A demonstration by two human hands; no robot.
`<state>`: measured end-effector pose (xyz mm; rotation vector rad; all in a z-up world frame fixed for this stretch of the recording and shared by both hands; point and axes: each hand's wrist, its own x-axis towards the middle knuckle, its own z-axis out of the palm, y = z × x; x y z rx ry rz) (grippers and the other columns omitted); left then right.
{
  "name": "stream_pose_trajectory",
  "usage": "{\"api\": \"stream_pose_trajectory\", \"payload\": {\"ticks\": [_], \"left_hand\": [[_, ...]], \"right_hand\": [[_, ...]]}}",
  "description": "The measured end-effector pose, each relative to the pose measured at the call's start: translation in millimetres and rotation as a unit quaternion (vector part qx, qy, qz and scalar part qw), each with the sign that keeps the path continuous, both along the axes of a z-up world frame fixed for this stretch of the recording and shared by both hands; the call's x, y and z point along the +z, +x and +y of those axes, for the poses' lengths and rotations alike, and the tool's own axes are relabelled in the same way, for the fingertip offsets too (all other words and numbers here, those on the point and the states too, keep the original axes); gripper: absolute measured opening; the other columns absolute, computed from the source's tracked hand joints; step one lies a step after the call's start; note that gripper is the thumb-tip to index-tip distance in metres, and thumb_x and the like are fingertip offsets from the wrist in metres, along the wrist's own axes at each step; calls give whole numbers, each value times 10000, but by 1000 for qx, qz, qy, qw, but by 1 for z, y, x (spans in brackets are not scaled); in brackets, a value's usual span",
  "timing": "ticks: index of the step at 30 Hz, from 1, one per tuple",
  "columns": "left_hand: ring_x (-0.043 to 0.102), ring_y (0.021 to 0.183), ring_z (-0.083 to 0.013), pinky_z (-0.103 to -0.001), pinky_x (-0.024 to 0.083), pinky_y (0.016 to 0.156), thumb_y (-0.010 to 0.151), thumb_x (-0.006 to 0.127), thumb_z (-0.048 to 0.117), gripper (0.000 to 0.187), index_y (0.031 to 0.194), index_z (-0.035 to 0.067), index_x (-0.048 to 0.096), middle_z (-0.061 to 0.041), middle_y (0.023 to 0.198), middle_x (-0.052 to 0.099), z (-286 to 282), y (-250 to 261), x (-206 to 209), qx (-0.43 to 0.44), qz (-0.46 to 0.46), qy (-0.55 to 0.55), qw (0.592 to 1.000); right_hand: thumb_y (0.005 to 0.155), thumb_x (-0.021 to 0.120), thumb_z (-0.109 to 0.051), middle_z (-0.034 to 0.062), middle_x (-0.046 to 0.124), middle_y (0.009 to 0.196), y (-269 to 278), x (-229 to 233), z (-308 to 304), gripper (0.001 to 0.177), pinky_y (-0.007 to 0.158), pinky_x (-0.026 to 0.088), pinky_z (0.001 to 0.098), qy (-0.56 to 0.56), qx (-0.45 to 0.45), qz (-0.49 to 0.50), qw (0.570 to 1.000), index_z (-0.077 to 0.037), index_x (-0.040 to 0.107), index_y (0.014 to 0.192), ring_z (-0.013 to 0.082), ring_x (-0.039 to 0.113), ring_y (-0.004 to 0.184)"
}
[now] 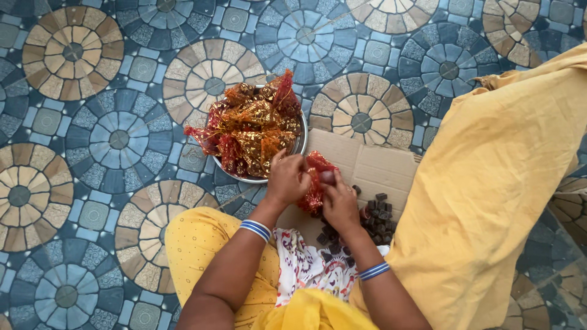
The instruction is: The person sits on a patterned tiled floor and wraps small dark objects in red and gold shiny paper. They pick up each object, fold the paper around it, and place the wrapped item into a metal bowl. The process is repeated continuously.
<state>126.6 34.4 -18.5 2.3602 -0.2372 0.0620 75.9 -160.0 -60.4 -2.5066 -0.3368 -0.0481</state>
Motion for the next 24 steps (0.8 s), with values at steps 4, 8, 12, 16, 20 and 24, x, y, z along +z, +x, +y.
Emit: {"api": "stream_pose_trajectory", "payload": {"ticks": [4,8,12,16,20,24], "left_hand": [[621,732,-208,-396,538,737,819,583,55,39,853,62,567,-70,785,632,4,-2,-8,66,67,-187,978],[599,743,-100,-266,517,673,886,559,9,78,918,80,551,-13,833,616,6,-17,-26,77,169,-401,897],[548,754,-79,-228,461,651,942,571,-38,133,1020,70,561,-3,890,590,15,-41,-38,57,151,-492,855],[567,753,-82,-236,507,673,928,598,-10,156,1054,81,580,-8,891,609,26,-60,-46,116,164,-521,830],[571,736,-115,-291,528,617,885,628,7,244,1111,94,591,-44,900,580,15,-96,-44,147,245,-483,828],[610,922,-194,-333,525,782,836,768,53,290,1104,18,663,-118,1046,642,4,-138,-29,103,-36,-118,987]], "right_hand": [[833,641,-29,211,548,1498,-2,13,-4,341,1095,439,491,106,-39,6,994,-103,742,1150,375,593,1287],[888,602,31,113,631,1348,-13,20,-3,394,1012,516,372,418,-55,172,890,-71,639,1267,247,622,1215],[894,638,81,71,681,1182,-30,18,-3,398,944,543,270,507,-46,246,825,-16,600,1278,134,654,1099],[925,689,58,106,728,1036,-46,27,-17,260,777,575,303,602,-115,316,724,34,642,1179,172,697,888],[907,691,10,92,732,981,-84,44,-32,214,745,601,311,627,-155,343,682,-14,627,1110,174,717,830],[893,704,30,92,731,998,-125,39,-37,246,751,599,297,588,-182,305,726,-11,626,1122,158,708,848]]}}
